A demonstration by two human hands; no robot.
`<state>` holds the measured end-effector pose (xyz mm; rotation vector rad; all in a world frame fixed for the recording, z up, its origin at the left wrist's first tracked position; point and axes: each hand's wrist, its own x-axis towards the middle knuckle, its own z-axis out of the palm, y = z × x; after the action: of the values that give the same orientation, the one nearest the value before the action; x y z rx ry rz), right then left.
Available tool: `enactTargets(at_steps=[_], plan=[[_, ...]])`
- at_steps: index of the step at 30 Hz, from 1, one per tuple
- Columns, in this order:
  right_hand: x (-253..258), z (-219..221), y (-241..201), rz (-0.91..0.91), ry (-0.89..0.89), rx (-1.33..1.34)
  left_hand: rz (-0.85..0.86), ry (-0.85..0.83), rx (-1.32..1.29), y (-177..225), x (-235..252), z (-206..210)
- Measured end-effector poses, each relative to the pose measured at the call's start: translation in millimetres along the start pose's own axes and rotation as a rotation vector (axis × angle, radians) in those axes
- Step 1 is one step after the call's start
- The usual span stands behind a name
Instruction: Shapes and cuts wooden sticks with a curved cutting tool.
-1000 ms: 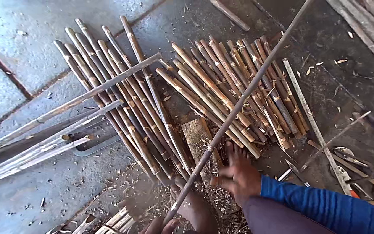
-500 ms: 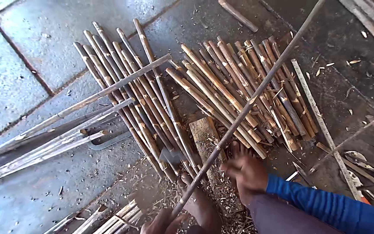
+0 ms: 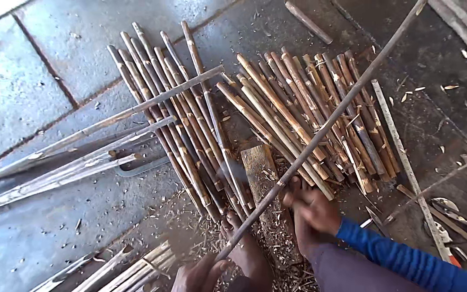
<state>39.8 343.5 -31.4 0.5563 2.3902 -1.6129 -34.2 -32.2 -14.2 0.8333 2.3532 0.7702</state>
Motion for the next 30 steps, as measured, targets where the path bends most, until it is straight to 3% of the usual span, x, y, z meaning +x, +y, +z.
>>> enactTargets(at_steps=[2, 5, 6, 9, 13, 16, 17, 19, 21, 24, 25, 27, 28, 30], plan=[[6, -5, -3, 0.017, 0.123, 0.167, 0.005, -0.020, -0.037, -1, -4, 0], [-8, 7, 0, -0.078, -0.103, -0.123, 0.021, -0.027, -0.067, -5, -3, -2], [-9, 4, -1, -0.066, -0.097, -0.151, 0.021, -0.001, -0.052, -4, -1, -3], [2, -5, 0, 0.044, 0.127, 0.124, -0.023, 0.183, 0.030, 4, -8, 2], [-8, 11, -2, -0.059, -0.151, -0.224, -0.067, 0.403, 0.118, 14, -3, 11], [6, -2, -9, 0.056, 0.069, 0.135, -0.123, 0.495, 0.131, 19, -6, 21], [7, -1, -11, 0.051, 0.064, 0.150, -0.132, 0.518, 0.145, 19, -8, 24], [-3, 9, -9, -0.047, -0.077, -0.098, -0.126, 0.549, 0.173, 17, -7, 28], [-5, 8, -11, -0.058, -0.067, -0.141, -0.116, 0.562, 0.198, 16, -5, 29], [6, -5, -18, 0.032, 0.100, 0.174, -0.110, 0.581, 0.235, 22, -8, 30], [3, -1, -16, -0.006, 0.050, 0.084, -0.091, 0.559, 0.231, 21, -9, 27], [-7, 11, -9, -0.080, -0.105, -0.158, -0.038, 0.446, 0.212, 14, -10, 22], [-5, 10, -8, -0.068, -0.106, -0.155, -0.014, 0.384, 0.202, 11, -9, 19], [6, -3, -10, 0.042, 0.038, 0.095, 0.002, 0.295, 0.170, 9, -9, 12]])
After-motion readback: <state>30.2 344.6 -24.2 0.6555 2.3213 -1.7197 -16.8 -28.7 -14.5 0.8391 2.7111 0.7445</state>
